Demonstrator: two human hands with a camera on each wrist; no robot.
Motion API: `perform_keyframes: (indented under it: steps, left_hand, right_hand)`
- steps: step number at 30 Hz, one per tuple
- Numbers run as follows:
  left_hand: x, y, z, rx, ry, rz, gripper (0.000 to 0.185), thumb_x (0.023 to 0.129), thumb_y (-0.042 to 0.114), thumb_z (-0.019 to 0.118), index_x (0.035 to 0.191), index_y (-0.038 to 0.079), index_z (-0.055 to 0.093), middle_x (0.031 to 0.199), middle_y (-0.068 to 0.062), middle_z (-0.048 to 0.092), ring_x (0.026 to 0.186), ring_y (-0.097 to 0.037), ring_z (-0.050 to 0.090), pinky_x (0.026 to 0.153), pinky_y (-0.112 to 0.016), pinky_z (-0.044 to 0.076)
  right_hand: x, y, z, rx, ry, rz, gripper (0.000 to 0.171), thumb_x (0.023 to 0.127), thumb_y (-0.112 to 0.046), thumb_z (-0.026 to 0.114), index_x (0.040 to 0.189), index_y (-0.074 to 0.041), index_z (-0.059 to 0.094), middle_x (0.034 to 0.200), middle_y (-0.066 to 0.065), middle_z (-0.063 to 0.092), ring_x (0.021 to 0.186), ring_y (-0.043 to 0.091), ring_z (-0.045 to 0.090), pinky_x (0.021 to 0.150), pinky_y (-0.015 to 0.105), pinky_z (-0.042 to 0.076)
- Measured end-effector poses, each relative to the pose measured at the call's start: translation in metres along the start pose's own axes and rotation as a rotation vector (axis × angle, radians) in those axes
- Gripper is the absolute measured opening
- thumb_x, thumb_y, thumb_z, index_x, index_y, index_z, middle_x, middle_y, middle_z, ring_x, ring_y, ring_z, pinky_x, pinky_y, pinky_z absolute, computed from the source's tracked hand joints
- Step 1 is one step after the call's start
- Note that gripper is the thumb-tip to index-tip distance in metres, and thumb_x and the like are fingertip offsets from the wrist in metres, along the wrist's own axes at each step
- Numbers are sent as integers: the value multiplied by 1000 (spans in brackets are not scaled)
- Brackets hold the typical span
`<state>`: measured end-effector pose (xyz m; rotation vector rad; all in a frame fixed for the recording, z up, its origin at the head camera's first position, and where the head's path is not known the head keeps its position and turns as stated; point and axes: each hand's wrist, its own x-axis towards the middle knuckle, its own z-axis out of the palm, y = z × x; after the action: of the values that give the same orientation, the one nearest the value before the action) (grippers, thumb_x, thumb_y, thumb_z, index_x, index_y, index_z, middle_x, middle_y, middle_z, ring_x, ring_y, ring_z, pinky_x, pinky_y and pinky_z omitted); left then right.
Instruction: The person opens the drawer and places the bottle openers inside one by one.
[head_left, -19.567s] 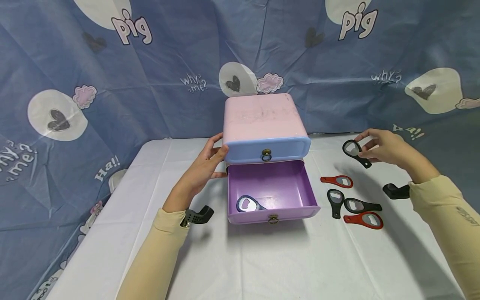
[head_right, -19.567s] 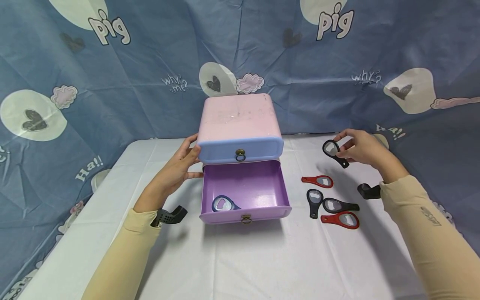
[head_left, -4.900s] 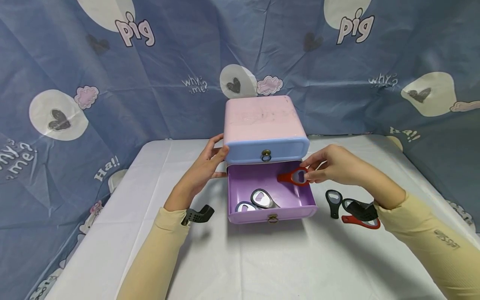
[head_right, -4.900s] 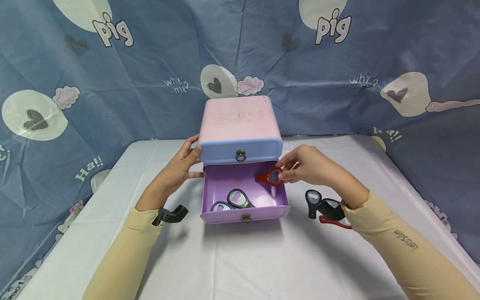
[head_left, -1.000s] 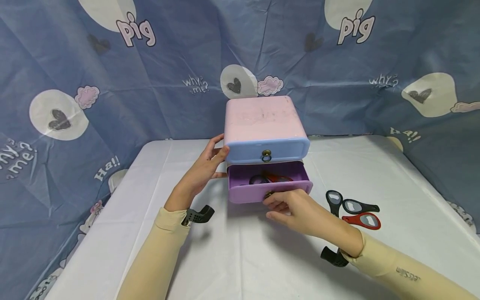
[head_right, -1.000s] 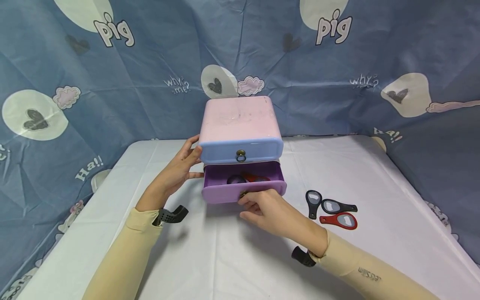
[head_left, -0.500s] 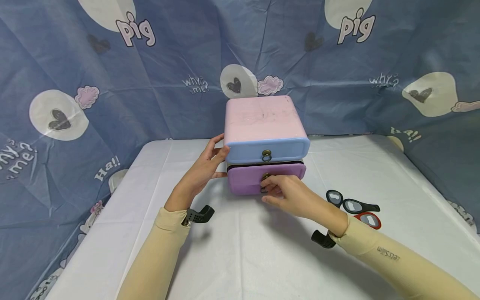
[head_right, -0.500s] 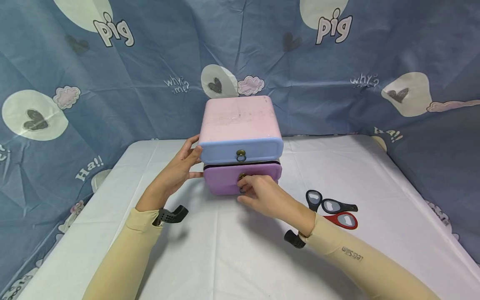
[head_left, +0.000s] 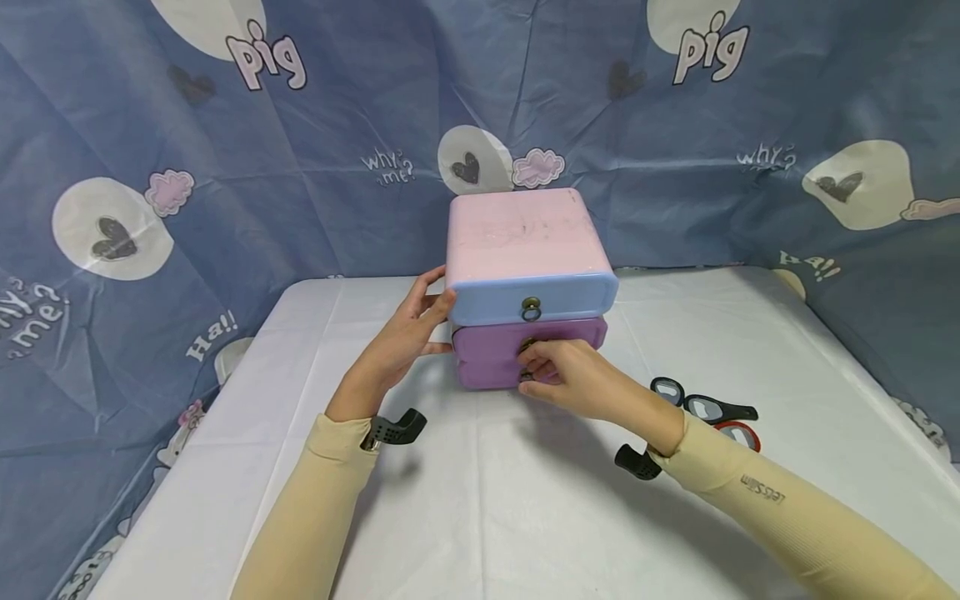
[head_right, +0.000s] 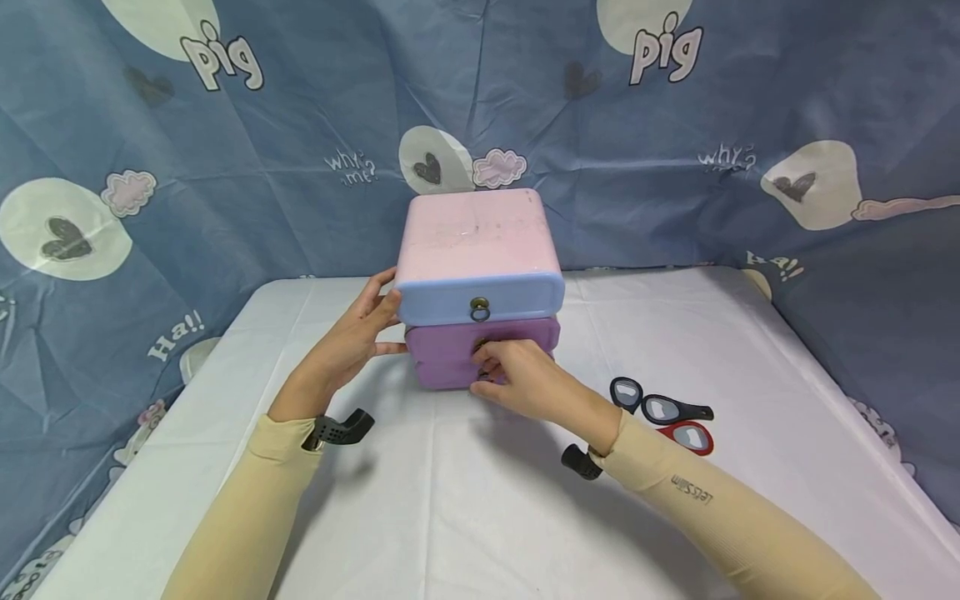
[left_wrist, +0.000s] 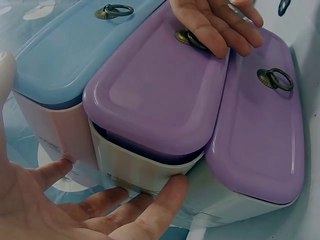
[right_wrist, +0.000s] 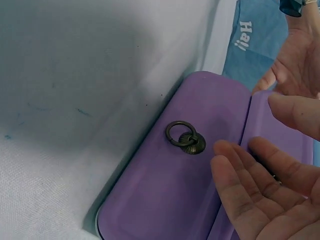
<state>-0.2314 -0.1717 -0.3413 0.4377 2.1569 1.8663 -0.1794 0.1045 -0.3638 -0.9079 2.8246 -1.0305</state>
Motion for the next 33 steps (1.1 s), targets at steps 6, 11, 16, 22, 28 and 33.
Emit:
perform_keyframes:
  steps: [6, 11, 16, 22, 28, 33]
  left_hand:
    - [-1, 0, -2, -4, 5, -8, 87, 100, 70, 61, 170, 39, 19, 164, -18, 32, 156, -39, 37, 111, -66, 52]
    - [-1, 0, -3, -5, 3, -6, 86, 101, 69, 60, 169, 39, 19, 163, -17, 33, 155, -39, 39, 110, -66, 52]
    - [-1, 0, -3, -4, 1, -3, 84, 101, 68, 60, 169, 39, 19, 164, -17, 32, 155, -39, 39, 110, -66, 52]
    - [-1, 0, -3, -7, 2, 1, 84, 102, 67, 60, 170, 38, 19, 164, -17, 32, 155, -39, 39, 110, -67, 52]
    - [-1, 0, -2, -13, -2, -3, 80, 105, 62, 59, 170, 38, 19, 165, -17, 32, 155, -39, 38, 110, -66, 52]
    - [0, 0, -3, 1, -11, -13, 76, 109, 43, 63, 170, 38, 18, 166, -17, 32, 153, -38, 41, 110, -64, 53]
  right_hand:
    - [4, 0, 0, -12, -5, -12, 30, 96, -15, 83, 118, 4, 75, 107, 14, 81, 98, 24, 78, 90, 40, 65]
    - [7, 3, -5, -9, -25, -12, 24, 96, -15, 82, 114, 0, 78, 100, 6, 81, 94, 17, 77, 87, 39, 65]
    - [8, 6, -10, 17, -40, -8, 16, 97, -15, 81, 109, -4, 79, 93, 0, 80, 88, 9, 75, 83, 33, 64]
    - [4, 7, -8, 19, -62, -24, 19, 97, -16, 82, 111, -3, 79, 92, -1, 78, 87, 8, 71, 83, 35, 64]
    - [-1, 12, 0, -6, -92, -34, 23, 96, -15, 82, 113, 1, 78, 90, 1, 78, 84, 7, 71, 80, 31, 64]
    - [-3, 16, 8, -66, -128, -19, 31, 96, -18, 82, 119, 3, 78, 88, -1, 78, 80, 2, 67, 77, 26, 61]
